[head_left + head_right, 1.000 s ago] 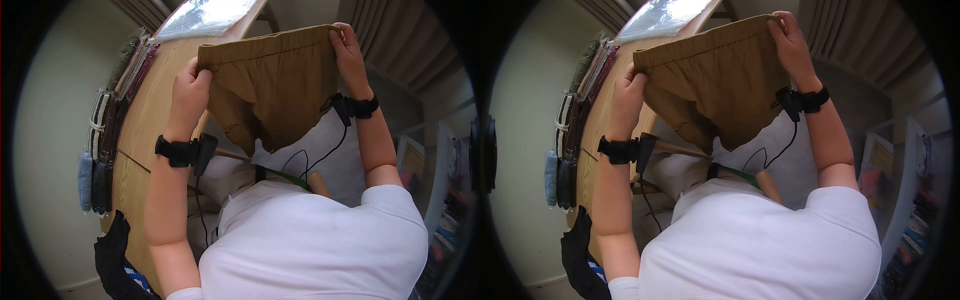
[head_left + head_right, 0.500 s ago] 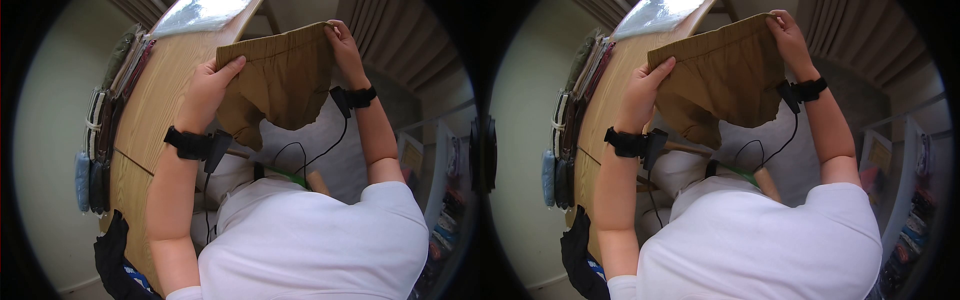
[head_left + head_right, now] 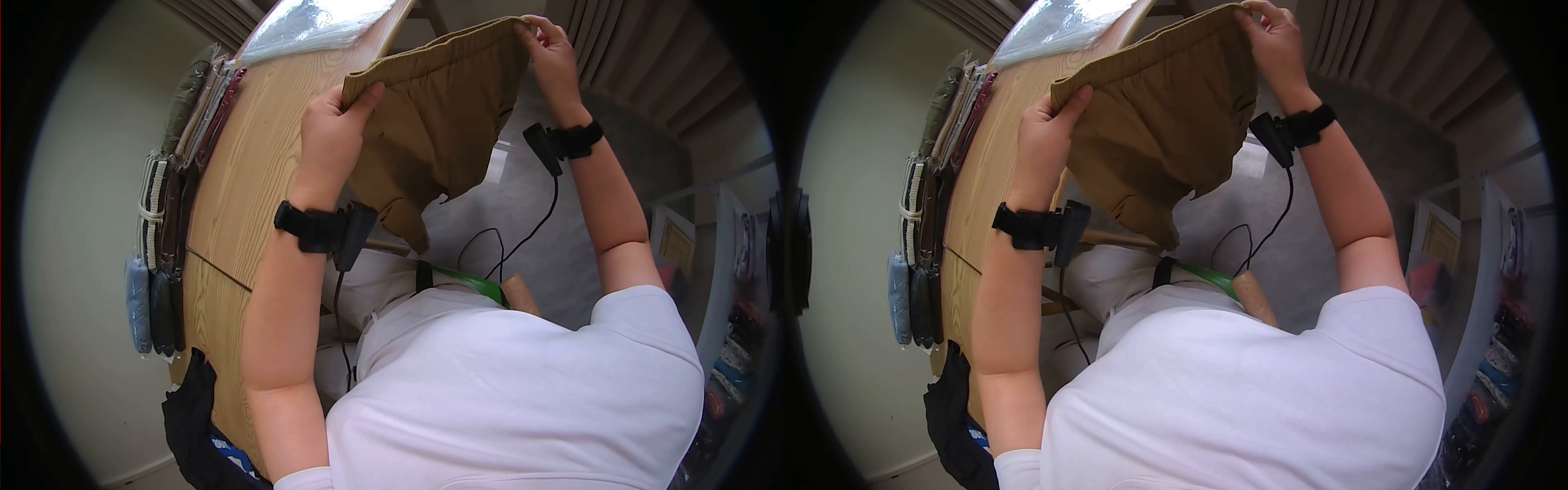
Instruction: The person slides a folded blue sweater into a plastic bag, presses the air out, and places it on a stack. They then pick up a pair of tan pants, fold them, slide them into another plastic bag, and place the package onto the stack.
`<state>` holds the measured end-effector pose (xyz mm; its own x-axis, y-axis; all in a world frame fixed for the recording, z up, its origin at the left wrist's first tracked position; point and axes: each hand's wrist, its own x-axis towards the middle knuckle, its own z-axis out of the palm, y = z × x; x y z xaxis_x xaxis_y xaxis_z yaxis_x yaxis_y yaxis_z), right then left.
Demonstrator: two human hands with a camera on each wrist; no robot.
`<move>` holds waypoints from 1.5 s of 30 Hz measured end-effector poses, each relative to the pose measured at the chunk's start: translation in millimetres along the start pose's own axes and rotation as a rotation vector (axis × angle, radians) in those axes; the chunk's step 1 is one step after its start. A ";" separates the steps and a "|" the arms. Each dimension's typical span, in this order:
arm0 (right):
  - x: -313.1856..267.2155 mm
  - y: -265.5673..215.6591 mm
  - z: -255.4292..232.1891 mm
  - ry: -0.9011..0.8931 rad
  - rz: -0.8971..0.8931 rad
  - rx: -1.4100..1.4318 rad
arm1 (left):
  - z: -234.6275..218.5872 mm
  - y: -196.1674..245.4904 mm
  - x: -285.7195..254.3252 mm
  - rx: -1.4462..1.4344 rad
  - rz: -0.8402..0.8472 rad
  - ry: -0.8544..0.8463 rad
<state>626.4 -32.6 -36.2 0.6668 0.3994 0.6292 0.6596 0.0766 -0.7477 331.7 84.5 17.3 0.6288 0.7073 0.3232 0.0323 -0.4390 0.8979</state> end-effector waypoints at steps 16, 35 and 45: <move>-36.8 -20.9 -16.4 -0.476 0.380 0.843 | -31.0 12.6 -5.6 -0.383 -0.364 -0.175; -107.4 -62.9 61.0 -0.298 0.606 0.656 | 25.2 -28.5 -18.5 0.425 -0.056 0.122; -134.2 -83.2 79.3 -0.427 0.404 0.732 | 53.9 -15.6 -50.1 0.226 0.088 -0.086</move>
<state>454.5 -20.1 -75.3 0.5182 0.8116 0.2697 -0.0730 0.3562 -0.9316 341.6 26.1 -29.0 0.7000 0.6158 0.3616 0.1414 -0.6158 0.7751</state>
